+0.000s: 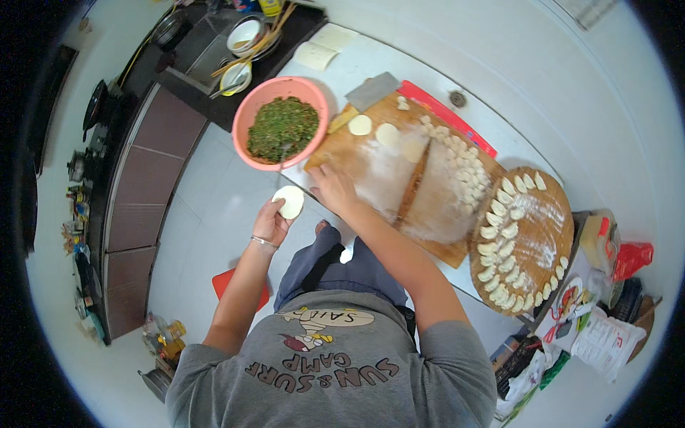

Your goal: The person prepares dumplings by scooping a green vegetable filling onto circular dough wrappers and folding them into crescent shapes. The finished dumplings are placed in neat rows on a large wooden tray. The person uses a spoon to transfer the filling and their hands to seal the dough.

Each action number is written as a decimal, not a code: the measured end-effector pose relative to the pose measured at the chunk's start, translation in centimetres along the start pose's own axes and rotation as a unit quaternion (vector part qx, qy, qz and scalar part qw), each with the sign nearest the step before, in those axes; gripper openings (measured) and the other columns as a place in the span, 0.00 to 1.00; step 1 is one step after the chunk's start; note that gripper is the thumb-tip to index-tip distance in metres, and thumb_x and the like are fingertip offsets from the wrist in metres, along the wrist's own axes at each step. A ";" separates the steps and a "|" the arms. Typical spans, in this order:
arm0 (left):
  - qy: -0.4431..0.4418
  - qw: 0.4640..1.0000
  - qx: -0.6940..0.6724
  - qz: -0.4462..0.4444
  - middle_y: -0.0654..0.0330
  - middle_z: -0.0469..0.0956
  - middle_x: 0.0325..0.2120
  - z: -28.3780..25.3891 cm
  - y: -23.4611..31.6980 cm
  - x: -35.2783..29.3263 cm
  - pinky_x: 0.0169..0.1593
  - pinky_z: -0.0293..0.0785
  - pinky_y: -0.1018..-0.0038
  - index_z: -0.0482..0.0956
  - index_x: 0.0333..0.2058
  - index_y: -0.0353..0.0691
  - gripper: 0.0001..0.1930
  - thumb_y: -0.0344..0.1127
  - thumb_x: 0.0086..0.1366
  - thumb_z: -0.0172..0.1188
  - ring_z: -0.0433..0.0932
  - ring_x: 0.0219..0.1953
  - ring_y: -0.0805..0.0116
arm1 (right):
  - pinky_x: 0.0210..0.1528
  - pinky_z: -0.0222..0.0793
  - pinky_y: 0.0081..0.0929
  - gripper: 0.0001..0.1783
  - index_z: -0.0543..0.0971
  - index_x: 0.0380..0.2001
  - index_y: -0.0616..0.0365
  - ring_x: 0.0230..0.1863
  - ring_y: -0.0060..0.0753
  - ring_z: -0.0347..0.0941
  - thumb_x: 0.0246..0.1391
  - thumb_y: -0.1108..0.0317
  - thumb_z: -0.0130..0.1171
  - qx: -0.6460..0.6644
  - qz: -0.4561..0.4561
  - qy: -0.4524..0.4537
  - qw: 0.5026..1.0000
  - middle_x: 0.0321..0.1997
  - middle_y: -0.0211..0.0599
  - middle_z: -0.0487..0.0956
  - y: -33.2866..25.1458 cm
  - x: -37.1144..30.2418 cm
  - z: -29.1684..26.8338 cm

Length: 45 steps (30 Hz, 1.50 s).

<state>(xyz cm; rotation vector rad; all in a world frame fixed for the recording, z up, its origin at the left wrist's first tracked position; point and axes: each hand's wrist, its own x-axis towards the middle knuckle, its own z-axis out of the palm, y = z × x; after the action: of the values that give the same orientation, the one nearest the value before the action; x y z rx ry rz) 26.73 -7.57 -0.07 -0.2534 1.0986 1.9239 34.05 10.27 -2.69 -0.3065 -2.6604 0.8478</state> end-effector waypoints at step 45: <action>-0.002 0.999 -0.017 -0.035 0.50 0.71 0.50 -11.0 11.5 11.8 0.55 0.70 0.63 0.64 0.51 0.31 0.20 0.37 0.64 0.39 0.73 0.51 0.57 | 0.27 0.68 0.19 0.12 0.79 0.34 0.69 0.24 0.23 0.72 0.58 0.71 0.48 0.551 0.342 0.121 0.752 0.25 0.38 0.78 1.5 12.3 7.9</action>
<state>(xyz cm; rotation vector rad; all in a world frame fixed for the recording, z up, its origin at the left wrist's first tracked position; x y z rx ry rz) 8.33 -11.70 -6.18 -0.3021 1.0424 1.8817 19.87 10.99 -6.63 -0.9667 -1.3489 2.1907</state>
